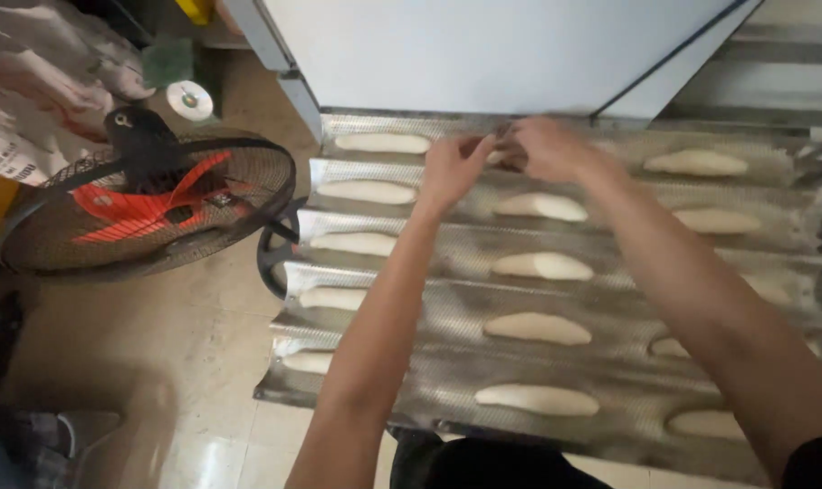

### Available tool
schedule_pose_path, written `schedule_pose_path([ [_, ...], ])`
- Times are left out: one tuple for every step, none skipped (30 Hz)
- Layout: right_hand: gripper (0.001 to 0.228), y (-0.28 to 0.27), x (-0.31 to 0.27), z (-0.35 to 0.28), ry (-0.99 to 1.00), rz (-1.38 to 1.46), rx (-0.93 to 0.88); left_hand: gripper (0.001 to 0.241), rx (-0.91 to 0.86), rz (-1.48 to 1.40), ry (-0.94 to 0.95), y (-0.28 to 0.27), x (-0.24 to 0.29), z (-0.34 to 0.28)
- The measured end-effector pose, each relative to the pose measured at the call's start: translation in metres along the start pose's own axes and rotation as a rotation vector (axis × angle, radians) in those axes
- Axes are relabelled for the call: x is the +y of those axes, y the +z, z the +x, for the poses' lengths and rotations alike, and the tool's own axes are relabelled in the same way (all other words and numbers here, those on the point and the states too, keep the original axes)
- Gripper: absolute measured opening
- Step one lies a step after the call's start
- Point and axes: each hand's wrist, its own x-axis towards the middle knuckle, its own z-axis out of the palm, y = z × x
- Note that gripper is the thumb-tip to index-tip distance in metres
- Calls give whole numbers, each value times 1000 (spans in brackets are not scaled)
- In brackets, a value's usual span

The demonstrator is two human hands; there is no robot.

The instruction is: Place and arrange shaped dough pieces onto metal baking trays and load the trays into a storage rack

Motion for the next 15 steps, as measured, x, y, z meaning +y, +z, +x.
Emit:
schedule_pose_path([
  [33, 5, 12, 9, -158, 34, 62, 45, -2, 54, -21, 11, -8, 16],
  [24, 10, 24, 15, -309, 68, 124, 47, -9, 105, -43, 24, -16, 32],
  [24, 5, 33, 14, -312, 70, 125, 47, -8, 108, -44, 30, -8, 38],
  [24, 1, 42, 12, -370, 94, 191, 57, -98, 88, -123, 37, 1, 43],
  [25, -3, 51, 10, -428, 118, 258, 67, -188, 69, -202, 43, 8, 48],
  [25, -9, 55, -2, -422, 119, 259, 67, -194, 69, -201, 44, 11, 48],
  [33, -15, 59, -14, -294, 190, 220, 58, -197, -37, -185, 45, 14, 48],
  [43, -19, 62, -27, -163, 262, 179, 50, -202, -143, -171, 46, 16, 47],
  [43, -6, 77, -24, -154, 266, 179, 50, -211, -143, -174, 49, 8, 51],
  [44, 6, 91, -19, -106, 153, 171, 46, -235, -130, -176, 51, 1, 56],
  [45, 19, 105, -15, -58, 40, 163, 45, -258, -117, -178, 52, -6, 59],
  [45, 15, 100, -16, -52, 41, 162, 45, -264, -118, -178, 50, -3, 59],
  [44, 11, 95, -16, -54, 90, 166, 41, -268, -76, -112, 47, 0, 60],
  [42, 7, 91, -15, -55, 139, 173, 37, -272, -32, -42, 44, 3, 62],
  [42, -5, 82, -25, -48, 141, 176, 37, -280, -31, -39, 38, 8, 64],
])
